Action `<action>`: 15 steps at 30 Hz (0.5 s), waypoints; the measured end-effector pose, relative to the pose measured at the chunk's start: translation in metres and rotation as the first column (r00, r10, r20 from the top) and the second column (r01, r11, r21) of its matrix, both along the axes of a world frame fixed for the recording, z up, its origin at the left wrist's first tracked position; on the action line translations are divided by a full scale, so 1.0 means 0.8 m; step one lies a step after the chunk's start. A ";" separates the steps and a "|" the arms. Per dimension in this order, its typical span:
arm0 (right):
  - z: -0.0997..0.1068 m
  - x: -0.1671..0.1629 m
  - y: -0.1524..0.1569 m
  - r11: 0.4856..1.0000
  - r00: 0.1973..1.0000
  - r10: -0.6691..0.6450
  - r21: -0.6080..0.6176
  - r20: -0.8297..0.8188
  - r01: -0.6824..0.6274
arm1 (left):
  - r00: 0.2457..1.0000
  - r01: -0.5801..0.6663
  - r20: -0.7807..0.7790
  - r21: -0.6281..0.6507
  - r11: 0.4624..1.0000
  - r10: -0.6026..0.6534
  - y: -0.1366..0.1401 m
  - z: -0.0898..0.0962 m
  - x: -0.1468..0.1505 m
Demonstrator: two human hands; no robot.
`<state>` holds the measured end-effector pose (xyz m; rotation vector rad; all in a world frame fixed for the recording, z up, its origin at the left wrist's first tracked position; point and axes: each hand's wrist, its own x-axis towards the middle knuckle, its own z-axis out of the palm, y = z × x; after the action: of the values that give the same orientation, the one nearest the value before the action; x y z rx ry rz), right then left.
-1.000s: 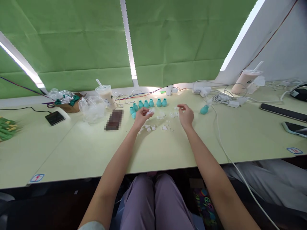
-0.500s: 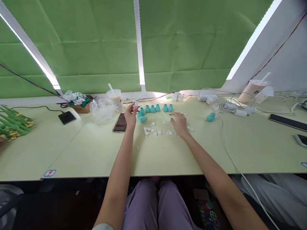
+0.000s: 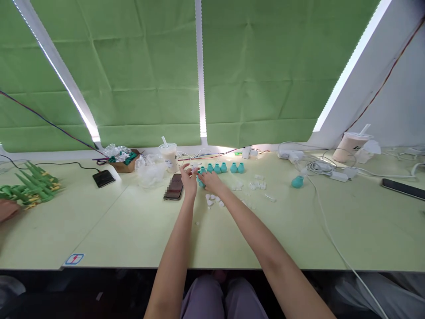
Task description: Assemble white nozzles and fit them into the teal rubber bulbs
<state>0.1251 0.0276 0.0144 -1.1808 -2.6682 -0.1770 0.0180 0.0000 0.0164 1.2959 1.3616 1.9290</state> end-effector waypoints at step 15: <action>-0.001 0.202 -0.061 0.798 0.151 -0.366 -0.393 -0.918 -0.456 | 0.786 0.478 -0.360 -0.162 0.863 -0.503 -0.036 -0.033 0.113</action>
<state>0.2866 -0.0213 0.0139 -0.7621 -1.3954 1.2117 0.1085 -0.0287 -0.0098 1.8600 1.0826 1.3039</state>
